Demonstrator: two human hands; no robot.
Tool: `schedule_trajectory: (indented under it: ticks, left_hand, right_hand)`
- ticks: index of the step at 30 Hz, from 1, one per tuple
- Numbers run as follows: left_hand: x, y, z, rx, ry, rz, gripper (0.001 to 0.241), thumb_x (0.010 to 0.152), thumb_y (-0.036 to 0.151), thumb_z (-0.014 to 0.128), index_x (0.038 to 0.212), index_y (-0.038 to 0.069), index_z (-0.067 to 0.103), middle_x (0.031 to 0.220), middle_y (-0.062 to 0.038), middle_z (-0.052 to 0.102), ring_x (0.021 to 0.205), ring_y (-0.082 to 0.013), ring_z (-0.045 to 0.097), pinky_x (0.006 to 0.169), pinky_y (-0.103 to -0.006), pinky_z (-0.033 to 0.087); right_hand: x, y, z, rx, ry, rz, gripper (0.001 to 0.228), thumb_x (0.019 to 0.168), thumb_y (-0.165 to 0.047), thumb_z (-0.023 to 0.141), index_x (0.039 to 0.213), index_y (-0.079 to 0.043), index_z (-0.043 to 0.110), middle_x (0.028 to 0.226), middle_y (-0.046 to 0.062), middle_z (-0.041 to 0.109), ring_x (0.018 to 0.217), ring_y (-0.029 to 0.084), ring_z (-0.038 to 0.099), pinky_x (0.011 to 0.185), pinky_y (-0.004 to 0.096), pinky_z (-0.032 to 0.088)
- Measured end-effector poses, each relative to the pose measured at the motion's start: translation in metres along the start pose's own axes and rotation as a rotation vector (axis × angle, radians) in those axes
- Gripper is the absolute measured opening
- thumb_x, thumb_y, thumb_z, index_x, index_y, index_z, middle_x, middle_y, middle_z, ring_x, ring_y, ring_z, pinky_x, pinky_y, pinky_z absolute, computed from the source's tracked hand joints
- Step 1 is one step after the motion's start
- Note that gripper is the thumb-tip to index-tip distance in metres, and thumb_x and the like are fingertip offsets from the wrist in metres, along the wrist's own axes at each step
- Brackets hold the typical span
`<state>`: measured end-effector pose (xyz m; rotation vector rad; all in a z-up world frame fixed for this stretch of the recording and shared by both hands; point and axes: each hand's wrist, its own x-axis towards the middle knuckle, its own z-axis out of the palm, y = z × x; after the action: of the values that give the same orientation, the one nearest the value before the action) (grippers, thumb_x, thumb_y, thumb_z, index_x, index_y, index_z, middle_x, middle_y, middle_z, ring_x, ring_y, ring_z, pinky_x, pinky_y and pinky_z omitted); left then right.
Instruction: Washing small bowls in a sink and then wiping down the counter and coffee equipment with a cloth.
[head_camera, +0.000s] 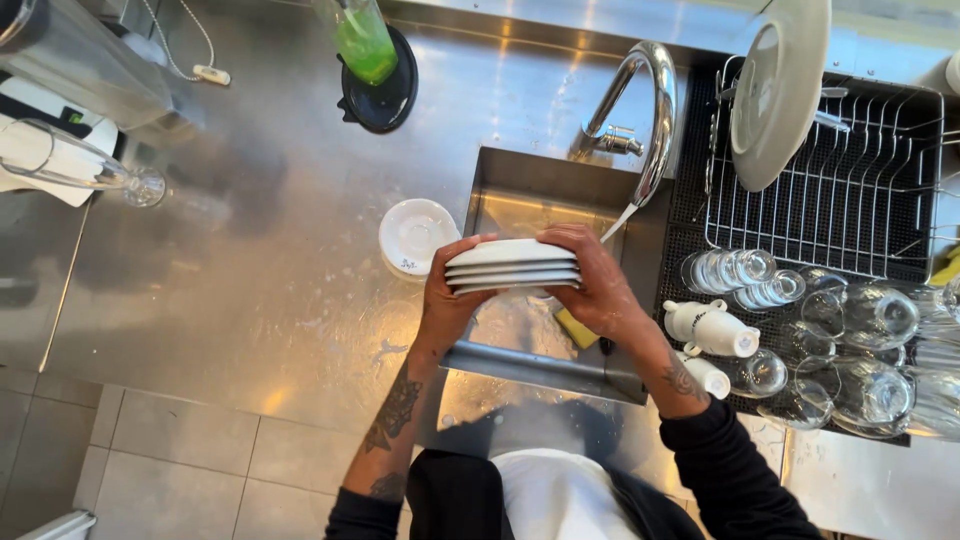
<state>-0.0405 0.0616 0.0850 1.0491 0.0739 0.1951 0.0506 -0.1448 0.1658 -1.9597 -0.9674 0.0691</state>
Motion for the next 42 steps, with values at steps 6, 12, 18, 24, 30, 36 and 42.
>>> schedule_trajectory:
  ticks: [6, 12, 18, 24, 30, 36, 42]
  left_hand:
    - [0.009, 0.061, 0.018, 0.678, -0.155, 0.577, 0.057, 0.090, -0.004, 0.078, 0.138, 0.013, 0.053, 0.140, -0.013, 0.063, 0.138, -0.0309, 0.062, 0.116, -0.0460, 0.055]
    - [0.010, 0.090, 0.021, 1.114, -0.320, 0.985, 0.043, 0.092, 0.006, 0.080, 0.127, 0.012, 0.054, 0.140, -0.013, 0.058, 0.138, -0.0412, 0.053, 0.119, -0.0657, 0.046]
    - [0.001, 0.088, 0.022, 1.207, -0.303, 1.044, 0.044, 0.095, 0.011, 0.081, 0.128, 0.016, 0.052, 0.139, -0.010, 0.057, 0.136, -0.0397, 0.054, 0.118, -0.0667, 0.045]
    - [-0.010, 0.054, 0.017, 1.000, -0.129, 0.652, 0.054, 0.092, 0.008, 0.078, 0.138, 0.003, 0.050, 0.133, -0.019, 0.062, 0.129, -0.0373, 0.064, 0.111, -0.0447, 0.056]
    - [-0.020, 0.003, 0.016, 0.125, 0.307, -0.023, 0.054, 0.086, 0.006, 0.081, 0.132, 0.000, 0.053, 0.122, -0.012, 0.068, 0.112, -0.0192, 0.065, 0.100, -0.0325, 0.055]
    - [-0.033, -0.018, 0.013, 0.054, 0.578, -0.014, 0.050, 0.087, 0.005, 0.079, 0.130, 0.001, 0.053, 0.120, -0.010, 0.066, 0.110, -0.0176, 0.065, 0.098, -0.0317, 0.054]
    - [-0.045, -0.005, -0.013, 1.135, 0.137, 0.546, 0.057, 0.082, -0.003, 0.073, 0.136, 0.002, 0.055, 0.125, -0.018, 0.063, 0.122, -0.0364, 0.060, 0.105, -0.0462, 0.053]
  right_hand:
    - [-0.002, -0.005, -0.004, 0.016, 0.192, -0.200, 0.055, 0.084, -0.004, 0.083, 0.129, -0.010, 0.052, 0.129, 0.013, 0.066, 0.128, 0.034, 0.064, 0.111, 0.046, 0.053]
    - [-0.002, -0.007, -0.006, -0.014, 0.298, -0.397, 0.054, 0.091, -0.008, 0.083, 0.129, -0.009, 0.045, 0.137, 0.016, 0.063, 0.135, 0.038, 0.060, 0.120, 0.060, 0.047]
    - [-0.006, -0.007, -0.007, -0.102, 0.293, -0.355, 0.053, 0.087, -0.011, 0.083, 0.130, -0.008, 0.052, 0.133, 0.018, 0.066, 0.133, 0.036, 0.061, 0.114, 0.049, 0.052]
    - [0.003, 0.002, -0.018, 0.017, -0.050, -0.079, 0.063, 0.080, -0.003, 0.080, 0.137, -0.009, 0.055, 0.139, 0.013, 0.066, 0.130, 0.034, 0.065, 0.107, 0.042, 0.056]
    - [0.021, 0.000, 0.013, 0.102, -0.056, 0.263, 0.061, 0.088, -0.032, 0.078, 0.135, -0.004, 0.053, 0.132, 0.018, 0.052, 0.108, 0.034, 0.067, 0.087, 0.041, 0.061]
    - [-0.035, 0.048, 0.064, -0.310, 0.136, 0.458, 0.059, 0.104, -0.050, 0.063, 0.133, 0.001, 0.058, 0.126, 0.025, 0.054, 0.107, 0.033, 0.064, 0.093, 0.046, 0.056]
    - [-0.001, 0.020, 0.054, 1.173, -0.046, 1.179, 0.080, 0.087, -0.071, 0.046, 0.126, -0.003, 0.058, 0.107, 0.025, 0.070, 0.088, 0.031, 0.074, 0.082, 0.045, 0.064]
